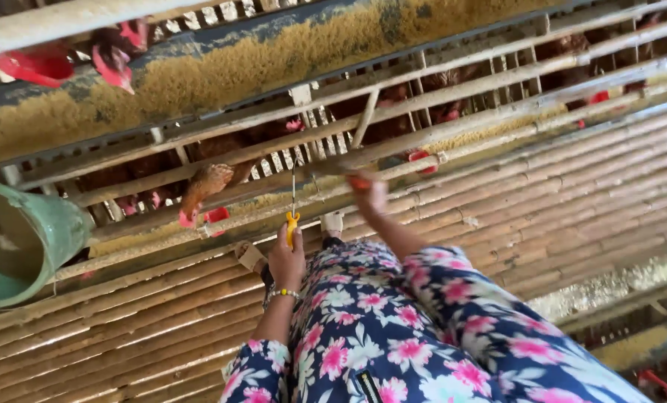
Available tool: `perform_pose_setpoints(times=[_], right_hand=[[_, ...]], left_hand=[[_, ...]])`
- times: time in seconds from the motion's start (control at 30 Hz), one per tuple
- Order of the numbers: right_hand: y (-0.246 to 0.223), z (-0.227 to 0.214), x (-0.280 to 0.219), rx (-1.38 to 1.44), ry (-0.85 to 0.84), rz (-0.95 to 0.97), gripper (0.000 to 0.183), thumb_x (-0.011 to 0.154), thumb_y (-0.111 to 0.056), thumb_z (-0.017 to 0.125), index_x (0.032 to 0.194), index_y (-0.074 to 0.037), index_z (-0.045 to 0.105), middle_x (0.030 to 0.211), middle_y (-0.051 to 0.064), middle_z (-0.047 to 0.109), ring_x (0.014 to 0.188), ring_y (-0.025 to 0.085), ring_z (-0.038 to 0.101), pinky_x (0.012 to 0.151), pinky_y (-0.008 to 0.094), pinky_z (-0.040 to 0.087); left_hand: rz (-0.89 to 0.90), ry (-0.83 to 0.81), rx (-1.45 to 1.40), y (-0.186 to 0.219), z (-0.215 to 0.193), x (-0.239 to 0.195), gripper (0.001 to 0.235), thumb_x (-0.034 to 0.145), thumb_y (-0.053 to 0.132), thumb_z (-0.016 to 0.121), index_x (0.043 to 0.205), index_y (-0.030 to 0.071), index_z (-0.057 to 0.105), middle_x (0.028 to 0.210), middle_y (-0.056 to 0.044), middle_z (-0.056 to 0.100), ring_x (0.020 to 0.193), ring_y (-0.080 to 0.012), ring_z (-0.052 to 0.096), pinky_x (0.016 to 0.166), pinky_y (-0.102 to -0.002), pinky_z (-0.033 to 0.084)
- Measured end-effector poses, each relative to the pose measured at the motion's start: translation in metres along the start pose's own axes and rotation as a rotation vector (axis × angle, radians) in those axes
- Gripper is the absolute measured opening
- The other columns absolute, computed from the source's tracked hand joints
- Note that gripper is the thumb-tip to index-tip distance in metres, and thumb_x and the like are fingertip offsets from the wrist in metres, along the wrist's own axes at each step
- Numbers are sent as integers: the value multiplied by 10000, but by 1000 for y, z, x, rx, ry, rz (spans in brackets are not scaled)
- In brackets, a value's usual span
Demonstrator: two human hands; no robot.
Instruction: Cleaning a feeding trough in a chicken coop using a brush and a bucket to collect debris.
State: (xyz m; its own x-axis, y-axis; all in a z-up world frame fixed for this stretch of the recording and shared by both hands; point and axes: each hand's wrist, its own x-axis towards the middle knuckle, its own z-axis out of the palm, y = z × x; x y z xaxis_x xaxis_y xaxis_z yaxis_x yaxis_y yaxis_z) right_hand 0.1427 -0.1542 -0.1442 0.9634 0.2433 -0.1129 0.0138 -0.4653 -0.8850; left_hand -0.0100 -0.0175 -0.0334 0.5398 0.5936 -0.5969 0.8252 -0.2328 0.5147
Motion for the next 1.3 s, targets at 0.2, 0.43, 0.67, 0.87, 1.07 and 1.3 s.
perform_pose_setpoints(times=[0.2, 0.43, 0.67, 0.87, 1.07, 1.3], right_hand=[[-19, -14, 16, -53, 103, 108, 158, 779, -193, 709, 914, -275, 698, 850, 53, 679, 814, 252, 640, 798, 384, 466], [10, 4, 44, -231, -46, -287, 126, 771, -177, 725, 862, -264, 708, 793, 2, 639, 710, 249, 643, 687, 343, 512], [-29, -31, 25, 7, -35, -65, 92, 813, -127, 721, 887, -183, 712, 819, 42, 683, 825, 233, 655, 806, 344, 474], [-21, -43, 25, -36, 10, 42, 35, 840, -175, 711, 865, -201, 709, 810, 61, 669, 797, 244, 632, 803, 380, 449], [-36, -44, 16, -53, 23, 137, 42, 826, -207, 712, 816, -183, 678, 731, 66, 649, 734, 218, 599, 758, 375, 460], [-54, -46, 22, -4, 59, 161, 47, 801, -196, 739, 824, -208, 699, 701, 28, 664, 717, 146, 615, 744, 320, 478]], left_hand=[[-27, 8, 14, -6, -2, -5, 504, 950, 495, 390, 1291, 152, 531, 1078, -225, 653, 1022, -399, 619, 853, -477, 498], [-25, -17, 111, -18, 17, 5, 482, 944, 513, 383, 1272, 197, 543, 1046, -167, 679, 1004, -337, 644, 829, -440, 521], [13, -104, 118, -8, 10, 16, 484, 944, 483, 371, 1295, 194, 537, 1070, -168, 675, 1023, -344, 635, 854, -463, 514], [-48, -69, -42, -40, 23, -2, 518, 955, 487, 371, 1323, 154, 518, 1125, -219, 641, 1070, -381, 599, 897, -497, 483], [-45, -99, -184, -36, 50, 17, 453, 960, 475, 363, 1233, 180, 572, 944, -153, 693, 931, -338, 664, 824, -452, 523], [627, 250, 277, -140, 160, 67, 493, 729, 102, 559, 1220, 119, 522, 1188, -167, 558, 826, -391, 659, 648, -473, 593]])
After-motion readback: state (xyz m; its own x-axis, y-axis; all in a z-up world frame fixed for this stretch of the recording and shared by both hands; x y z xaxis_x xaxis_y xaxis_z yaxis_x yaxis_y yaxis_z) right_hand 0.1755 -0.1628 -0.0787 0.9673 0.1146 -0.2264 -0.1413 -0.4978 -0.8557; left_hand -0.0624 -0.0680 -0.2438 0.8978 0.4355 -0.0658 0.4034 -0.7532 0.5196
